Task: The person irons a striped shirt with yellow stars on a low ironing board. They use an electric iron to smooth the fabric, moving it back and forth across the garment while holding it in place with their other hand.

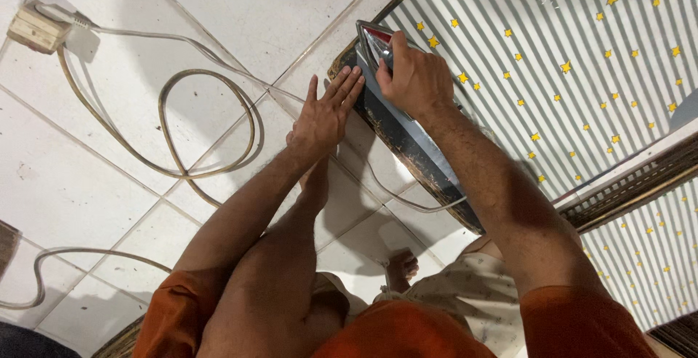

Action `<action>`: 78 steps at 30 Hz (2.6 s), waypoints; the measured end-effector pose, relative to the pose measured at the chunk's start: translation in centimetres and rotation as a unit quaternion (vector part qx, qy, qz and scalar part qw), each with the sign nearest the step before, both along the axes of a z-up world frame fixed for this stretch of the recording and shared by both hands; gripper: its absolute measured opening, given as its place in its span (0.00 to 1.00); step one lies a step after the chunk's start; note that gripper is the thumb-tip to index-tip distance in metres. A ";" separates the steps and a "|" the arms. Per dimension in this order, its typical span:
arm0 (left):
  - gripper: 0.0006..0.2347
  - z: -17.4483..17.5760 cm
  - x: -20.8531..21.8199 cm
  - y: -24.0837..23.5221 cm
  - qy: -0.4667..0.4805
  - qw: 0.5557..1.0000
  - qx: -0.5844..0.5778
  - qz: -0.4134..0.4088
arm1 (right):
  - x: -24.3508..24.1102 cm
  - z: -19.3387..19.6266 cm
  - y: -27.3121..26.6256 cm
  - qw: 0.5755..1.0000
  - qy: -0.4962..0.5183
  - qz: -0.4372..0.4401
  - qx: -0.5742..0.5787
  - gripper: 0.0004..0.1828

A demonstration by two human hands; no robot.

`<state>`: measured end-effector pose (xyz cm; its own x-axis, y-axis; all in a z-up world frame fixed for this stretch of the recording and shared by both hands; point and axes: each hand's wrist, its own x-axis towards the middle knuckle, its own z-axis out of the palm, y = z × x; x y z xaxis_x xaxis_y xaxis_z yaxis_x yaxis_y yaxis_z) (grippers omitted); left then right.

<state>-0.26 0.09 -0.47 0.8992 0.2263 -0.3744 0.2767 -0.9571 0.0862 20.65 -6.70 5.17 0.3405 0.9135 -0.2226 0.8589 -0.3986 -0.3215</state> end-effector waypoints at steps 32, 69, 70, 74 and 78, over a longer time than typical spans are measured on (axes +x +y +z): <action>0.27 1.8 0.3 0.2 -0.096 0.991 -0.089 -0.018 | -0.3 -0.2 0.3 0.999 -0.027 0.007 0.044 0.20; 0.31 0.4 0.0 0.2 -0.055 0.992 -0.110 0.023 | 0.5 0.1 -1.6 0.997 -0.025 0.059 0.039 0.17; 0.32 0.5 0.1 0.3 -0.043 0.992 -0.114 0.022 | 0.5 -0.1 -1.6 0.997 -0.033 0.056 0.040 0.18; 0.36 -0.6 -0.2 -0.2 -0.039 0.996 -0.077 0.017 | 0.4 0.5 -1.3 0.997 -0.038 0.053 0.039 0.19; 0.37 0.6 0.2 0.3 0.010 0.995 -0.094 0.008 | 0.6 -0.4 -1.7 0.996 -0.050 0.065 0.042 0.22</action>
